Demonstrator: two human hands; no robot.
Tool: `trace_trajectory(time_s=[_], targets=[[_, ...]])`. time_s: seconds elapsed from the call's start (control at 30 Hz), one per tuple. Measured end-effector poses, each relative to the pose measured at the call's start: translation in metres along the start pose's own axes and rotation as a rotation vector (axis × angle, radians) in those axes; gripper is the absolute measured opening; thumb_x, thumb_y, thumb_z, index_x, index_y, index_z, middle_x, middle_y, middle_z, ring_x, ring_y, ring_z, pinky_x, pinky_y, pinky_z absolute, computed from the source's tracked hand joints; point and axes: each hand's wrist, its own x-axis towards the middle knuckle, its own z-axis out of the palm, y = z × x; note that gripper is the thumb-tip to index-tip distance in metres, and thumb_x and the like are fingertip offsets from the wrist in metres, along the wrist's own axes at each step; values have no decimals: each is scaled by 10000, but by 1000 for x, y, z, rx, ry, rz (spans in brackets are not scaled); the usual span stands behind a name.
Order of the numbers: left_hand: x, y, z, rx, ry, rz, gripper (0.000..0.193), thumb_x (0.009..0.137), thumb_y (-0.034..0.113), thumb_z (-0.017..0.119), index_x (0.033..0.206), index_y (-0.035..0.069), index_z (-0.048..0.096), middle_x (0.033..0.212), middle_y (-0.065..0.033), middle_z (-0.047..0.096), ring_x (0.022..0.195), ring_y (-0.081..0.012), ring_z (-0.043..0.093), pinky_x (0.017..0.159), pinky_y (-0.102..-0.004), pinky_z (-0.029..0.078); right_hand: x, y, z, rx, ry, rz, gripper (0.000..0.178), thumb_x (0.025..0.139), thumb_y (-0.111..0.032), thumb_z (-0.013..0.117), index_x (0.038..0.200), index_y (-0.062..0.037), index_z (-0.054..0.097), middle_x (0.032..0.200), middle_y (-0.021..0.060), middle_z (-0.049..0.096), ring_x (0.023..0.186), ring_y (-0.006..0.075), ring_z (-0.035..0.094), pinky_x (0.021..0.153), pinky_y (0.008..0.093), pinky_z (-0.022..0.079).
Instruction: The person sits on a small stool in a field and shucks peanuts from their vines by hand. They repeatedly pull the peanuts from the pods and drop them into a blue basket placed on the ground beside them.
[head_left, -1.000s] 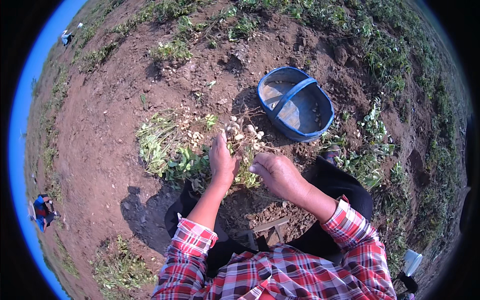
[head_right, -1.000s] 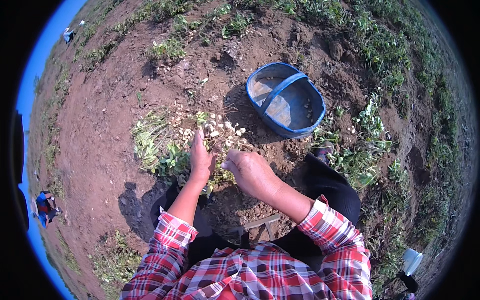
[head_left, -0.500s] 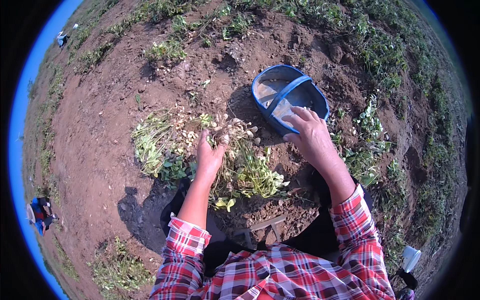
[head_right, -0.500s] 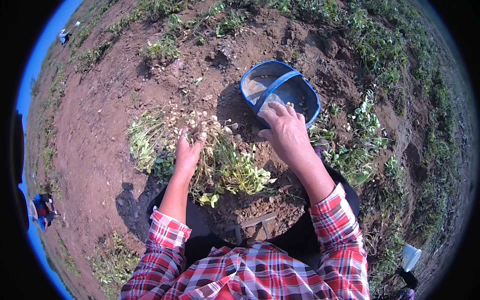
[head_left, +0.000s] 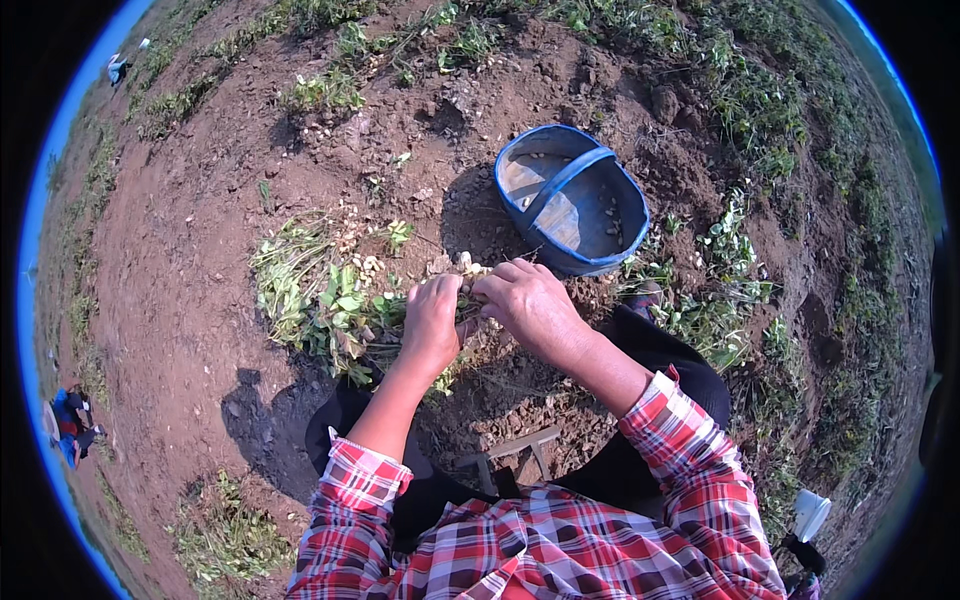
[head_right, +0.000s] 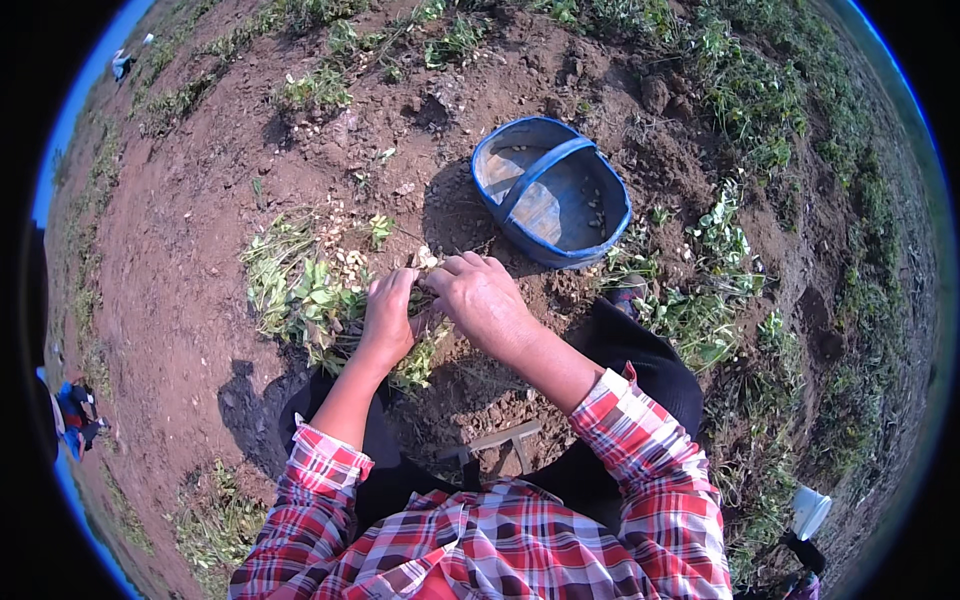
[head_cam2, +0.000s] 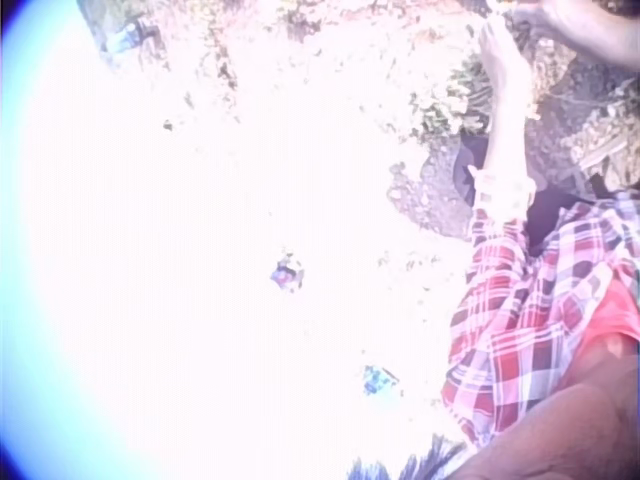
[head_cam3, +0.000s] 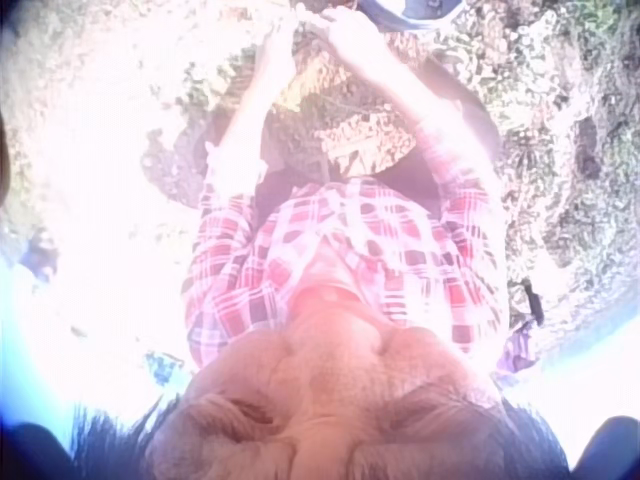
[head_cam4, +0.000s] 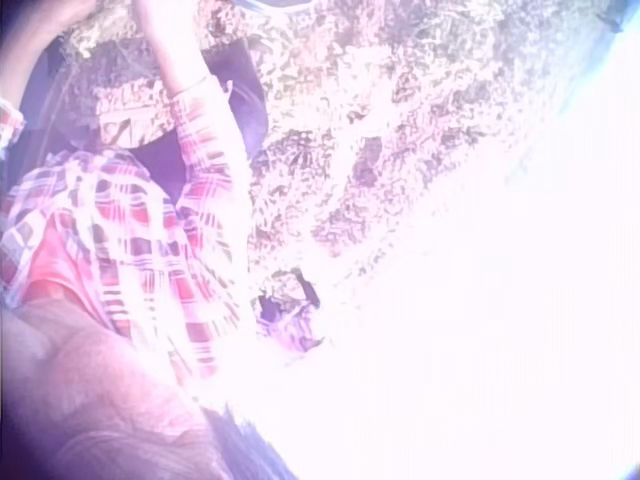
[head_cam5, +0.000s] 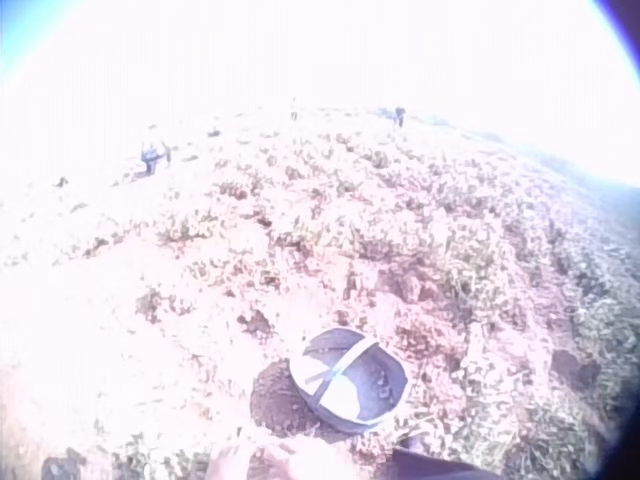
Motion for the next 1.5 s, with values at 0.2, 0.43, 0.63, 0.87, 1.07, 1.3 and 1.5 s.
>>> trace_trajectory(time_s=[0.2, 0.43, 0.63, 0.87, 1.07, 1.3, 1.5], targets=[[-3, 0, -1, -70, 48, 65, 383, 718, -87, 581, 1085, 4, 514, 995, -184, 587, 978, -386, 557, 852, -455, 416, -4, 2, 12, 225, -77, 164, 208, 768, -121, 668, 947, -42, 595, 888, 154, 613, 907, 344, 592, 792, 443, 482], [1, 8, -6, -110, 162, -4, 420, 700, -70, 635, 1087, 29, 503, 943, -162, 588, 912, -387, 570, 872, -428, 423, -3, -2, 7, 324, -48, 235, 148, 793, -98, 643, 867, -25, 537, 776, 161, 605, 777, 366, 614, 677, 448, 486], [6, 5, -9, -16, 142, 135, 326, 665, 11, 708, 966, 54, 590, 916, -98, 640, 930, -308, 608, 897, -420, 422, 0, -2, -2, 379, -49, 221, 68, 830, -78, 559, 847, -11, 558, 780, 168, 625, 777, 372, 621, 656, 455, 471], [3, -8, -11, -128, 127, 94, 312, 682, -33, 664, 970, 65, 595, 937, -77, 653, 944, -297, 613, 936, -398, 415, -5, 3, -28, 405, -129, 137, 129, 837, -28, 518, 868, -39, 643, 777, 145, 652, 780, 338, 650, 692, 411, 506], [1, -19, -18, -714, -15, -133, 244, 800, -20, 642, 1013, 73, 568, 970, -20, 611, 899, -111, 572, 807, -276, 462, -9, 29, -56, 113, -10, 270, 107, 843, -68, 554, 907, -53, 638, 837, 149, 650, 819, 340, 648, 692, 432, 508], [1, -19, -42, -1203, -49, -283, 208, 857, 82, 682, 1038, 58, 582, 983, 8, 602, 919, -78, 570, 823, -235, 472, -9, 34, -60, 46, 153, 313, 44, 849, -55, 560, 852, -12, 549, 803, 150, 628, 789, 360, 631, 680, 422, 497], [-5, -24, -43, -1685, -81, -198, 523, 700, 254, 838, 1082, 80, 527, 1009, -64, 595, 1047, -239, 598, 903, -386, 507, -3, 8, -63, 308, 204, 132, 50, 817, -35, 552, 850, -70, 537, 757, 113, 594, 782, 316, 623, 654, 413, 483]])
